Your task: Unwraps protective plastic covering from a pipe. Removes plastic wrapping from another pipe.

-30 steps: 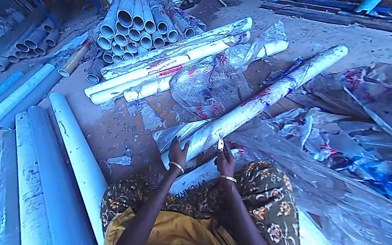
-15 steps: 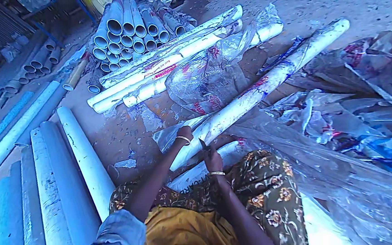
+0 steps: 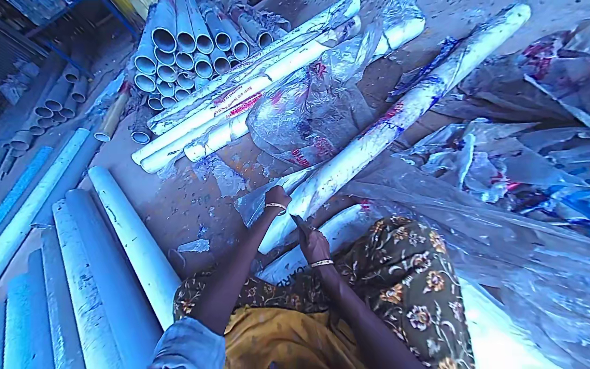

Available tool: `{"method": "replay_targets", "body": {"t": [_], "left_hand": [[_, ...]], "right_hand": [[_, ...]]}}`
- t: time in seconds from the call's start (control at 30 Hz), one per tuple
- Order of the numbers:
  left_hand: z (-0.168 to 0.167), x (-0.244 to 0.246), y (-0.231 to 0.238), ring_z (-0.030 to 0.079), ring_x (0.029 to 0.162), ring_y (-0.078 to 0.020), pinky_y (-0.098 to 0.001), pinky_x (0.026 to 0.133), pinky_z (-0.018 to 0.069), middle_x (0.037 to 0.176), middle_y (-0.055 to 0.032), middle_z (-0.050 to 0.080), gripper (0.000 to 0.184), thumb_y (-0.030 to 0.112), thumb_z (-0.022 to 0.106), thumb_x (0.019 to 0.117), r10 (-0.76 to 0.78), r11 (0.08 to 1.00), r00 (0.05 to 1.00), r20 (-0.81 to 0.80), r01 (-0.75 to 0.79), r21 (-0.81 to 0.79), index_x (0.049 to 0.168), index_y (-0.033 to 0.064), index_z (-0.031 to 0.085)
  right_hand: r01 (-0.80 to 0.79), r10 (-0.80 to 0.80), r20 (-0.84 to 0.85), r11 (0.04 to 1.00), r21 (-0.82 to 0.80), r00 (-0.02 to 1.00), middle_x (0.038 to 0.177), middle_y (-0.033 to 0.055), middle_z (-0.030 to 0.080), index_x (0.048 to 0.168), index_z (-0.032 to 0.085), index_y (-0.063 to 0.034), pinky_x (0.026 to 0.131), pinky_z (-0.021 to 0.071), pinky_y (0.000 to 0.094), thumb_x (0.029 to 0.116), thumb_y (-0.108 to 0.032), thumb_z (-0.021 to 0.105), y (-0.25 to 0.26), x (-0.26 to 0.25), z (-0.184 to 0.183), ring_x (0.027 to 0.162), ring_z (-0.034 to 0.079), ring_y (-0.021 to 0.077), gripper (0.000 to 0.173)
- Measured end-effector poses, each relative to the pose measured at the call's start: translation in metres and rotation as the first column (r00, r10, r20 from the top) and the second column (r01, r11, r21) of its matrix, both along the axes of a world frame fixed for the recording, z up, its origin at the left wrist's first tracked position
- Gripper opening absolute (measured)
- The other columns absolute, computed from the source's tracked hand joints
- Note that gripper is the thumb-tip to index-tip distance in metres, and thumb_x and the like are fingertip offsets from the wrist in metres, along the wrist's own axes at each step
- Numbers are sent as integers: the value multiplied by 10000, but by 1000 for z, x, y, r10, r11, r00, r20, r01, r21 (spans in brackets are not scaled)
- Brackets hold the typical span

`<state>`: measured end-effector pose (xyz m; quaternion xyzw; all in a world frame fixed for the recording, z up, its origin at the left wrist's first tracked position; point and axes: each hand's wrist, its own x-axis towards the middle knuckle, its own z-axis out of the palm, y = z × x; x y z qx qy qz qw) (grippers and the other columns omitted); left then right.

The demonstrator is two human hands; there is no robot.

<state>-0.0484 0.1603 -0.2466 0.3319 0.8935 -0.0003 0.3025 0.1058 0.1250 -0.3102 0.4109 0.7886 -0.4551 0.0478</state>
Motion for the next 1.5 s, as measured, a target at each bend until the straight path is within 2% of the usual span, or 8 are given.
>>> {"method": "replay_targets", "body": {"t": [0.17, 0.4, 0.63, 0.87, 1.0, 1.17, 1.33, 1.5], "left_hand": [[2, -1, -2, 547, 1330, -382, -516, 1123, 400, 1353, -285, 601, 345, 164, 591, 1021, -11, 1000, 1000, -6, 11, 11, 1243, -97, 638], [2, -1, -1, 560, 1316, -368, -504, 1113, 412, 1343, -274, 611, 334, 159, 595, 1015, 5, 1000, 1000, -10, -5, 13, 1241, -82, 644], [3, -4, 0, 564, 1307, -374, -508, 1115, 407, 1330, -286, 614, 339, 162, 597, 1020, 24, 999, 1000, 14, -25, 36, 1235, -95, 644], [-3, -5, -2, 594, 1262, -374, -512, 1090, 433, 1297, -275, 634, 327, 160, 601, 1019, 43, 999, 999, 25, -44, 28, 1237, -78, 650], [-8, -6, -3, 615, 1225, -383, -527, 1069, 450, 1266, -277, 649, 320, 163, 602, 1020, 60, 997, 997, 43, -62, 43, 1224, -78, 657], [-8, -10, -5, 627, 1197, -377, -516, 1059, 456, 1249, -277, 654, 314, 152, 589, 1026, 53, 997, 997, 60, -56, 51, 1223, -83, 654], [-19, -17, -9, 652, 1125, -399, -551, 1016, 476, 1173, -287, 674, 295, 157, 609, 1021, 50, 994, 997, 51, -55, 90, 1171, -88, 674], [-20, -17, -9, 652, 1126, -391, -553, 1015, 475, 1174, -280, 674, 301, 168, 594, 1024, 57, 994, 998, 41, -60, 87, 1171, -84, 671]], "right_hand": [[118, -117, -142, 993, 3, 983, 1219, 251, 695, 1543, 484, -146, 964, 491, 584, 1094, -189, 427, 0, 9, 0, 1107, 674, 441, 455], [-11, 10, 60, 1000, 23, 998, 1254, 249, 671, 1645, 253, -272, 963, 502, 547, 1109, -180, 341, 0, -18, 3, 1135, 665, 424, 552], [70, -82, -142, 994, -81, 987, 1257, 243, 678, 1552, 467, -147, 998, 475, 571, 1100, -186, 408, -12, 13, -3, 1154, 654, 423, 457], [-38, 38, 45, 999, -3, 998, 1266, 238, 670, 1635, 290, -265, 970, 496, 554, 1108, -176, 346, 4, -17, 1, 1154, 657, 421, 538], [-106, 106, 12, 994, -26, 994, 1255, 248, 671, 1614, 354, -236, 962, 493, 569, 1094, -183, 394, -18, 0, -2, 1136, 662, 425, 525], [113, -109, -96, 992, 47, 989, 1193, 247, 700, 1580, 425, -176, 923, 503, 572, 1101, -168, 380, 5, -4, -1, 1066, 686, 432, 481], [-85, 84, 67, 996, 15, 994, 1278, 254, 651, 1641, 271, -263, 952, 505, 544, 1108, -180, 349, -24, -13, -3, 1111, 669, 424, 545], [-81, 82, -17, 996, 47, 996, 1188, 247, 703, 1591, 410, -219, 925, 514, 569, 1104, -181, 379, -34, 11, -12, 1056, 693, 435, 489]]}}
